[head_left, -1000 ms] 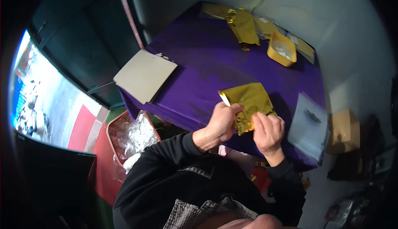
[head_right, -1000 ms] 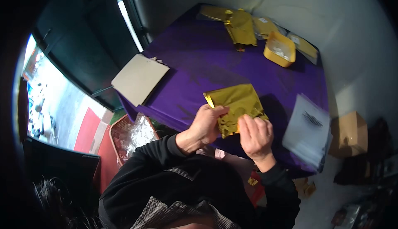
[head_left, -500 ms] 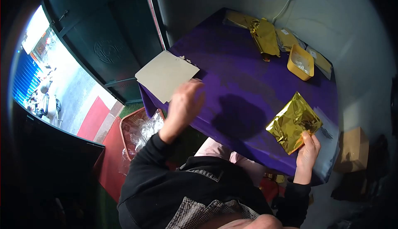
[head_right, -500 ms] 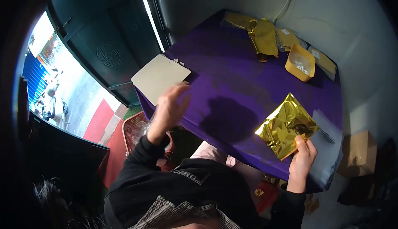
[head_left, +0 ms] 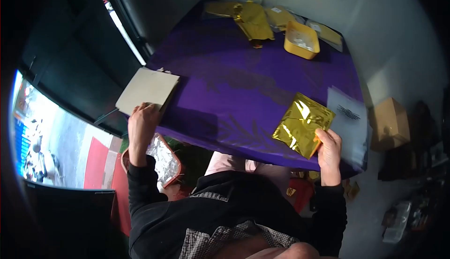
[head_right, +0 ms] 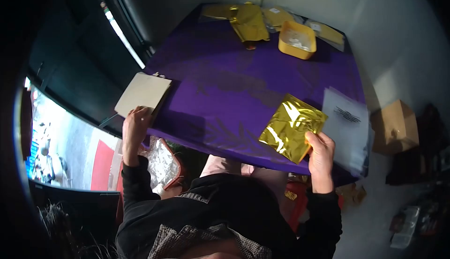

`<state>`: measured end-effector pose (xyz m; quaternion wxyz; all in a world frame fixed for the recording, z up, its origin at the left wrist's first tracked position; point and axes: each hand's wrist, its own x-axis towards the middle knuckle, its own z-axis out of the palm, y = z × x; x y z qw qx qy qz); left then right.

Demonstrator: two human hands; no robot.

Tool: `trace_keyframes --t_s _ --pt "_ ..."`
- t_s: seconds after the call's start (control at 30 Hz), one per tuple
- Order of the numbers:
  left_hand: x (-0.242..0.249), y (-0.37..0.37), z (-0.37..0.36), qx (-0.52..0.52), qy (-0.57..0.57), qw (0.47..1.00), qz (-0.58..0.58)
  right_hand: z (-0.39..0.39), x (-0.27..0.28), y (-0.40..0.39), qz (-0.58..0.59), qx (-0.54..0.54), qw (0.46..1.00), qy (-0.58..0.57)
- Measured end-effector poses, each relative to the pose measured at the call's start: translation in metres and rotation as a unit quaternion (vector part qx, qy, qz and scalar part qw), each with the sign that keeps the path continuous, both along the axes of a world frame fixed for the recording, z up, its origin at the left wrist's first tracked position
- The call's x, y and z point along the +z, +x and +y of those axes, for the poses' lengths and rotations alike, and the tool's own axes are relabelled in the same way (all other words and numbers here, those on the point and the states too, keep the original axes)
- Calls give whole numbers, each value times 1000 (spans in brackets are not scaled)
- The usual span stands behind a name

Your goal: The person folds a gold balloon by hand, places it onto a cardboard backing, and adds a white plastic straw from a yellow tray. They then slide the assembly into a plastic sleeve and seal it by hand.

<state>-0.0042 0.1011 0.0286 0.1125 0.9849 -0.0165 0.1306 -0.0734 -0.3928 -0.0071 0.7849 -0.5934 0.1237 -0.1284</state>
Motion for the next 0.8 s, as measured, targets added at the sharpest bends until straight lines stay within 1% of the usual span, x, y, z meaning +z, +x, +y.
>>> trace_keyframes --t_s 0.03,0.1,0.17,0.23,0.27,0.3,0.37,0.5,0.57,0.6,0.67,0.8 --pt "1 -1 -3 -6 2 1000 -16 -1 -3 1 2 6 1000 -4" --pt "-6 2 -1 16 83 996 -21 -2 -3 1 -2 7 1000 3" --pt "-15 4 3 5 98 993 -57 0 1 0 -1 10 1000 -2" --pt "-11 1 -3 24 77 992 -97 -9 -8 0 -4 28 1000 -1" --pt "-12 1 -3 24 71 992 -97 -11 -11 1 -6 28 1000 -6" --pt "-15 2 -2 38 64 991 -111 -5 -7 2 -6 33 999 -5" --pt "-21 2 -1 45 48 989 -134 8 6 1 6 -19 1000 7" --pt "-18 1 -2 45 43 989 -133 6 3 1 0 -16 1000 4" --pt "-16 2 -4 14 72 972 -224 9 6 1 0 -27 1000 9" --pt "-15 2 -6 12 72 972 -225 3 1 1 -1 -28 1000 10" --pt "-13 3 -12 -2 92 950 -300 -13 -15 0 -22 28 999 2" --pt "-5 1 -36 -34 78 942 -324 -10 -13 0 -20 21 1000 8"
